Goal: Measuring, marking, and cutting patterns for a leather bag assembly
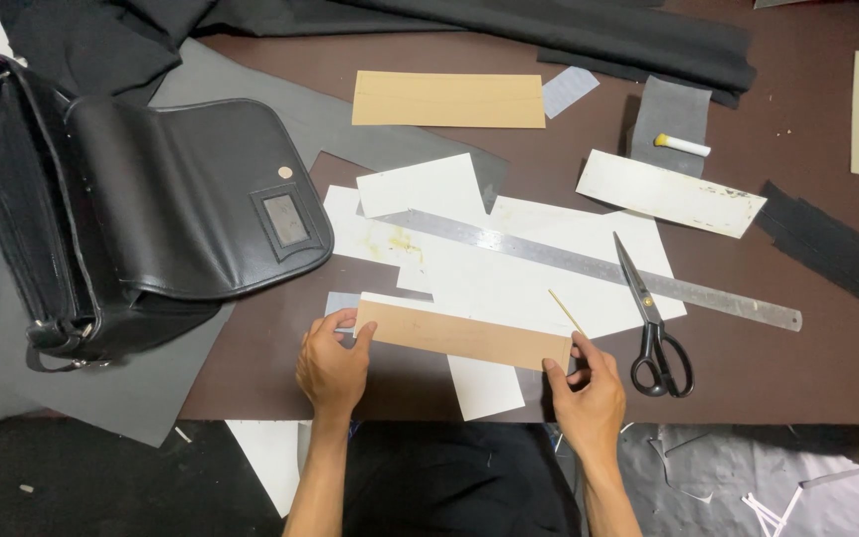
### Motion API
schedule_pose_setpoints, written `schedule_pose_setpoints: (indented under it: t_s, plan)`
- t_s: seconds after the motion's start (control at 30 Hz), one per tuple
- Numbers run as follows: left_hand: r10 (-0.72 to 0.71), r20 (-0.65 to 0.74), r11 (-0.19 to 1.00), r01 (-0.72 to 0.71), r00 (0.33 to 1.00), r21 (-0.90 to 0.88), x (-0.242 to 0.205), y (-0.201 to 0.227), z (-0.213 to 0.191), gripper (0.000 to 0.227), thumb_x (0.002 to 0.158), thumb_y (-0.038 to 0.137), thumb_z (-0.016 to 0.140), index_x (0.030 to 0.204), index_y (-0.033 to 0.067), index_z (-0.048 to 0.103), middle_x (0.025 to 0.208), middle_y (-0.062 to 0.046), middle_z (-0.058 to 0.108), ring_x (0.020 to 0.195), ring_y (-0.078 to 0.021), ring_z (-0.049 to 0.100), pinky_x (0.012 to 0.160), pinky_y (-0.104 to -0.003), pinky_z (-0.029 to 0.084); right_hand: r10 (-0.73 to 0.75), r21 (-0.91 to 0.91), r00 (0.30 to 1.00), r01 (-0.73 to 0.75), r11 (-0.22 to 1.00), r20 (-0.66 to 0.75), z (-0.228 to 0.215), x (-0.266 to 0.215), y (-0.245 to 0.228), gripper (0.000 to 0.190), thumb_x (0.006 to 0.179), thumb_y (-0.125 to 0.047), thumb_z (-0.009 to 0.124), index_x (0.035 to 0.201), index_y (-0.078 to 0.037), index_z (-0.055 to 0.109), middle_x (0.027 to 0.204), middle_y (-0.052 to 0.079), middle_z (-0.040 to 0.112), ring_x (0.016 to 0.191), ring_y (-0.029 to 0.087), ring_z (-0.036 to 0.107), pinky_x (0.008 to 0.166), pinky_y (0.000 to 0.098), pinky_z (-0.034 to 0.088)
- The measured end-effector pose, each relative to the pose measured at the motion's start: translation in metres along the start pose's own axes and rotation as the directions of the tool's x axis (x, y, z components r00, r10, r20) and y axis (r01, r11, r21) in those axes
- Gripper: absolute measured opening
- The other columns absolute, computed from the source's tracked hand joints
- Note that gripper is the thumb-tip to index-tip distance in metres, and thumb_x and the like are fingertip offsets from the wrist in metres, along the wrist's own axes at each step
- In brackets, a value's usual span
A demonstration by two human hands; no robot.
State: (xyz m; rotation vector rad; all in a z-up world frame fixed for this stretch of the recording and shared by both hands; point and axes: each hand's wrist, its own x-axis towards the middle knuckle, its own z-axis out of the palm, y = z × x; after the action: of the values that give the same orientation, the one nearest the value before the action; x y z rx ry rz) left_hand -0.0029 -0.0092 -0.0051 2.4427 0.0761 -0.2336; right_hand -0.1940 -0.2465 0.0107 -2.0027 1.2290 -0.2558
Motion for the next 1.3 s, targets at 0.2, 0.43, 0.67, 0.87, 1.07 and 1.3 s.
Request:
schedule_pose_setpoints:
  t_s: [0.2, 0.43, 0.67, 0.87, 1.07, 1.3]
  plan:
    - [0.005, -0.001, 1.000, -0.005, 1.000, 0.004, 0.000, -0.001, 0.001, 0.026, 0.084, 0.038, 0.078, 0.107, 0.0255, 0.077, 0.107, 0.009, 0.074, 0.094, -0.0182, 0.068, 0.074, -0.045, 0.052, 0.006, -0.039, 1.000, -0.006, 0.999, -0.002, 0.000, 0.000, -0.002, 0.055, 0.085, -0.033, 0.074, 0.138, -0.020, 0.066, 0.111, -0.005, 0.064, 0.073, 0.010, 0.060, 0.077, 0.0321, 0.051]
    - [0.020, -0.009, 1.000, -0.020, 1.000, 0.017, 0.000, -0.002, 0.001, 0.025, 0.085, 0.038, 0.077, 0.107, 0.0253, 0.077, 0.108, 0.009, 0.074, 0.094, -0.0185, 0.068, 0.073, -0.045, 0.053, -0.004, -0.045, 1.000, 0.003, 0.999, -0.013, 0.000, -0.001, -0.005, 0.054, 0.083, -0.029, 0.076, 0.135, -0.020, 0.067, 0.112, -0.004, 0.064, 0.074, 0.011, 0.060, 0.077, 0.0322, 0.051]
    - [0.005, -0.003, 1.000, -0.005, 1.000, -0.003, 0.000, -0.004, 0.002, 0.026, 0.085, 0.037, 0.077, 0.108, 0.0257, 0.077, 0.109, 0.011, 0.074, 0.094, -0.0166, 0.067, 0.074, -0.044, 0.053, -0.034, -0.071, 0.999, 0.032, 0.997, -0.039, 0.003, -0.001, -0.001, 0.054, 0.082, -0.030, 0.077, 0.134, -0.020, 0.067, 0.110, -0.003, 0.065, 0.073, 0.011, 0.060, 0.075, 0.0334, 0.051]
    - [-0.010, -0.001, 1.000, 0.010, 1.000, -0.028, -0.002, -0.005, 0.000, 0.023, 0.085, 0.038, 0.076, 0.103, 0.0252, 0.073, 0.106, 0.012, 0.073, 0.095, -0.0161, 0.066, 0.077, -0.044, 0.051, -0.011, -0.066, 0.999, 0.007, 0.998, -0.051, 0.002, -0.003, -0.007, 0.051, 0.081, -0.029, 0.079, 0.130, -0.022, 0.068, 0.113, -0.005, 0.065, 0.074, 0.011, 0.060, 0.072, 0.0334, 0.050]
    - [-0.017, 0.083, 0.986, 0.031, 0.996, -0.166, 0.003, -0.013, -0.007, 0.030, 0.085, 0.040, 0.074, 0.105, 0.0190, 0.068, 0.101, 0.006, 0.077, 0.089, -0.0155, 0.072, 0.078, -0.038, 0.052, -0.076, -0.012, 0.993, 0.075, 0.997, -0.093, 0.003, 0.003, 0.006, 0.048, 0.077, -0.023, 0.085, 0.122, -0.018, 0.067, 0.110, -0.001, 0.066, 0.071, 0.012, 0.058, 0.075, 0.0322, 0.049]
    - [-0.069, 0.150, 0.957, 0.108, 0.986, -0.270, 0.005, -0.012, -0.014, 0.036, 0.093, 0.035, 0.062, 0.123, 0.0163, 0.070, 0.100, 0.002, 0.080, 0.093, -0.0167, 0.071, 0.087, -0.036, 0.051, -0.017, 0.294, 1.000, 0.019, 0.956, -0.009, -0.008, 0.024, 0.032, 0.013, 0.090, -0.024, 0.075, 0.092, -0.012, 0.069, 0.074, -0.001, 0.059, 0.067, 0.011, 0.053, 0.066, 0.0258, 0.043]
